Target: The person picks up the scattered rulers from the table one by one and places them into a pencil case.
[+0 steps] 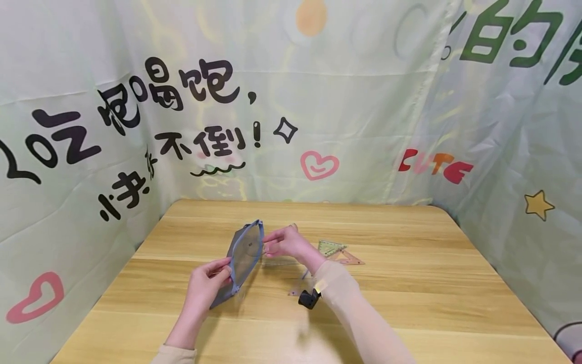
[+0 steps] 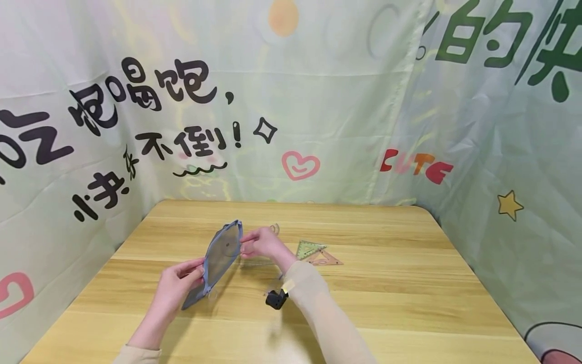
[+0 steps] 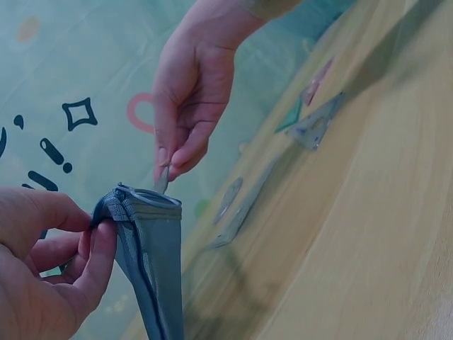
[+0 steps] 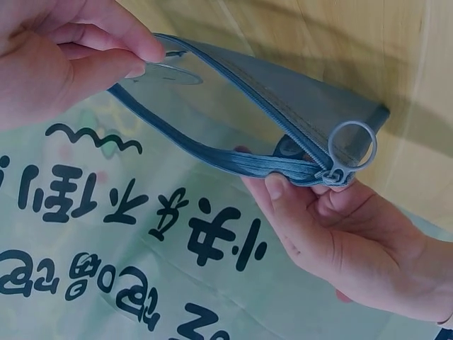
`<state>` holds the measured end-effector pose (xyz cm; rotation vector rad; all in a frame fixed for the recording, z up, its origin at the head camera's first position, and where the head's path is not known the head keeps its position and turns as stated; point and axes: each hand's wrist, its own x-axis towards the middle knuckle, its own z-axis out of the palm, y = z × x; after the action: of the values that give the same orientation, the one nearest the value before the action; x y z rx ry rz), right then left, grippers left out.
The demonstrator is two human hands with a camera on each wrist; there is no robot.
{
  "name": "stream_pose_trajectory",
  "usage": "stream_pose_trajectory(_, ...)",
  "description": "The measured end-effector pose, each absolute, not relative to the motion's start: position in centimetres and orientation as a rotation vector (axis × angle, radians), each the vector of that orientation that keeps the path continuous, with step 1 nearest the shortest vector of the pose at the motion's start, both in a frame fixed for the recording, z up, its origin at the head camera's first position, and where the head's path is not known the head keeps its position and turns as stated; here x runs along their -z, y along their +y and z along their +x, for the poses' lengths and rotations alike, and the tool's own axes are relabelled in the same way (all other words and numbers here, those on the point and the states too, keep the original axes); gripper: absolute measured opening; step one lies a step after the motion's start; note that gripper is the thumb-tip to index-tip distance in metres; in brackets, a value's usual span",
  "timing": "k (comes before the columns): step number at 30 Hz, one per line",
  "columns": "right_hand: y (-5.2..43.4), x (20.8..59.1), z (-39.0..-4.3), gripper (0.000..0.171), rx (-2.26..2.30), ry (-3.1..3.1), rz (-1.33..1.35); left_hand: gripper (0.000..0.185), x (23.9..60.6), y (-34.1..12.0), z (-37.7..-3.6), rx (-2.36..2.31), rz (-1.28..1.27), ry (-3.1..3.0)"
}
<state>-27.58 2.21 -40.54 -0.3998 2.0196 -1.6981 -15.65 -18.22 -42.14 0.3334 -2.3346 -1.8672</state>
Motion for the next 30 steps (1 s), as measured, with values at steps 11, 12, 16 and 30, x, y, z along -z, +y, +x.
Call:
stream_pose_trajectory(11,2.4,40.5,-27.5,0.043,1.575,2.136,-0.468,0.034,42.1,-18.1,-15.7,1.916,0.314,-2.306)
stream_pose_trajectory(12,2.4,40.5,-27.5,0.043,1.551,2.167,-0.470,0.034,42.1,-18.1,-15.7,1.917,0.314,-2.300)
stream_pose_trajectory(16,2.6,40.6,-27.4,0.044,1.530,2.206,-0.483,0.034,42.1,-18.1,-15.6,1.922,0.319,-2.284)
stream_pose_trajectory(30,3.1,40.6,-27.6,0.045,1.527,2.222,-0.506,0.035,42.2,-18.3,-15.7,1.945,0.320,-2.274)
